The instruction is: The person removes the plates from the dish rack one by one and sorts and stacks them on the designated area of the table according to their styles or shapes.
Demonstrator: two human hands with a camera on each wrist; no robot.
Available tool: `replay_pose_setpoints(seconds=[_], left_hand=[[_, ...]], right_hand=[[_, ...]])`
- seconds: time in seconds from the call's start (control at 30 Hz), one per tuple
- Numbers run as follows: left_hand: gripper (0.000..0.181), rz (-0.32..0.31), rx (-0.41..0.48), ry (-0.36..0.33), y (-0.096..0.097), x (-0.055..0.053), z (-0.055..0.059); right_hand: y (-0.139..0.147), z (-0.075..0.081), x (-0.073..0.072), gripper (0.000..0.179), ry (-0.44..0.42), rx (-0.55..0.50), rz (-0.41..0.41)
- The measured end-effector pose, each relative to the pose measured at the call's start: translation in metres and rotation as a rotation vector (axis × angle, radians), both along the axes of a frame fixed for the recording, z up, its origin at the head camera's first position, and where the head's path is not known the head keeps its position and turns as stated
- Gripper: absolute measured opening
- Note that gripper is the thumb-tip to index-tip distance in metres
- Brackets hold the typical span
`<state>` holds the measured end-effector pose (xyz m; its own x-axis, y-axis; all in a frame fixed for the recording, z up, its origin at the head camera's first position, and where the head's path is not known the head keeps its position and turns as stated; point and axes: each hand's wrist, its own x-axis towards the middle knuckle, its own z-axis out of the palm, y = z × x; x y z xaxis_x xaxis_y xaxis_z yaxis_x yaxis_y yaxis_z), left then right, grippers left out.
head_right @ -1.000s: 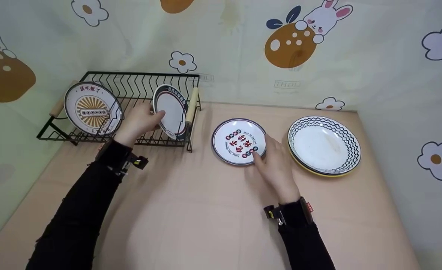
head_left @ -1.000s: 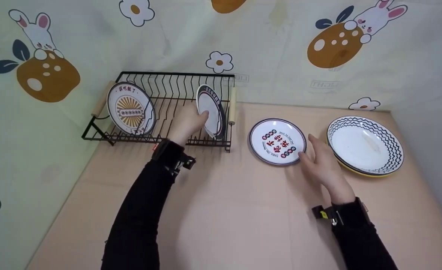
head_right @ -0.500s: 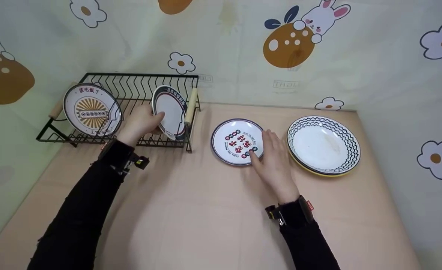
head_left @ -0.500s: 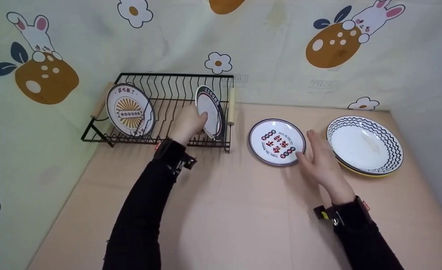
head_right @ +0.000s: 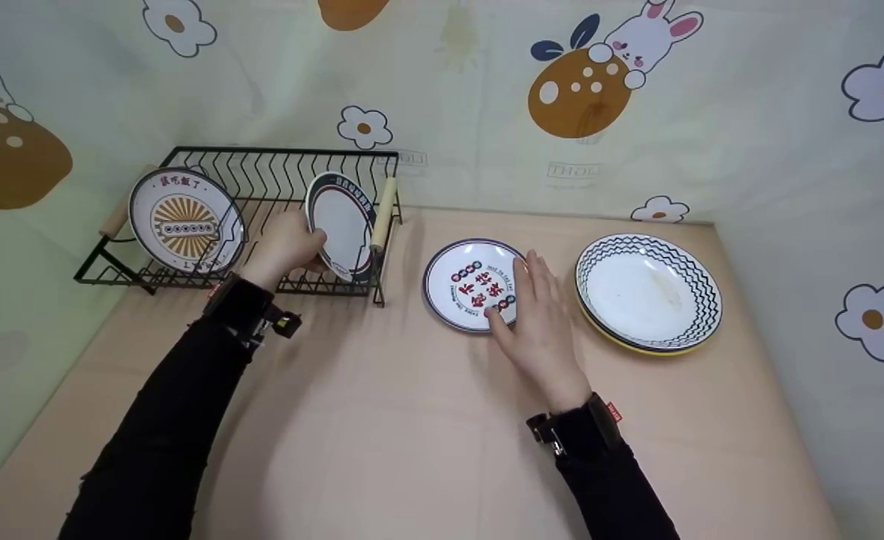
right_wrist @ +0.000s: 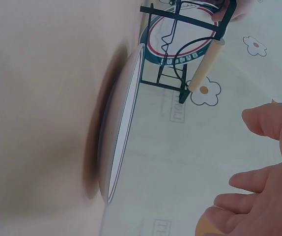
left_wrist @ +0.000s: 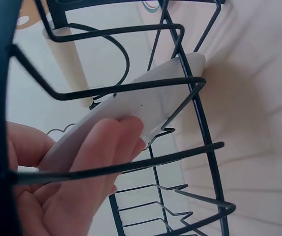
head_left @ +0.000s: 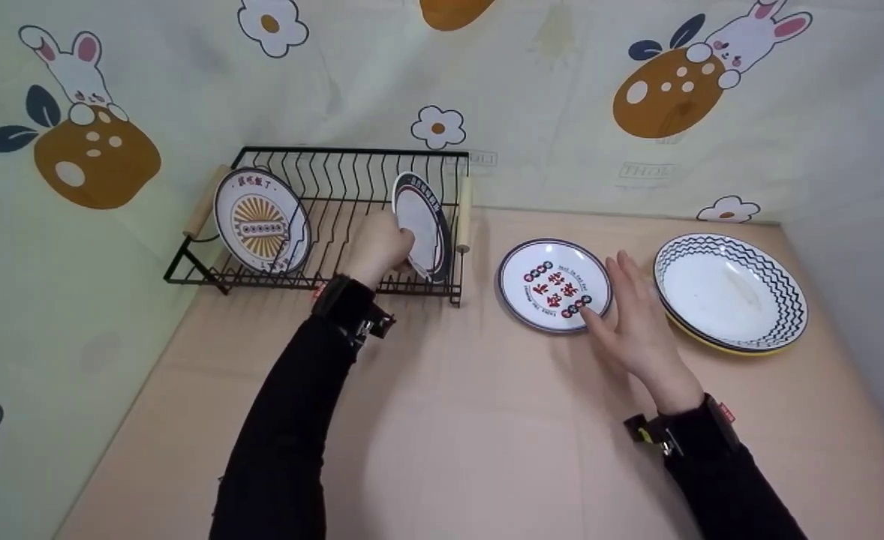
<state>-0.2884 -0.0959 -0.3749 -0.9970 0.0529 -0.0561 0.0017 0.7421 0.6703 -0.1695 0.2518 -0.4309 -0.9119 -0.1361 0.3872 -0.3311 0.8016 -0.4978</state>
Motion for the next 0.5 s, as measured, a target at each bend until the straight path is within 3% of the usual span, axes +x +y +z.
replay_pose_setpoints(seconds=[0.37, 0.5], left_hand=[[0.019, 0.024, -0.003, 0.119, 0.0036, -0.0010, -0.0053], [0.019, 0.039, -0.034, 0.208, 0.0040, 0.0011, -0.0039]], right_hand=[[-0.0080, -0.0020, 0.0000, 0.079, 0.068, -0.007, 0.061], [-0.0100, -0.0020, -0.0007, 0.079, 0.066, -0.021, 0.063]])
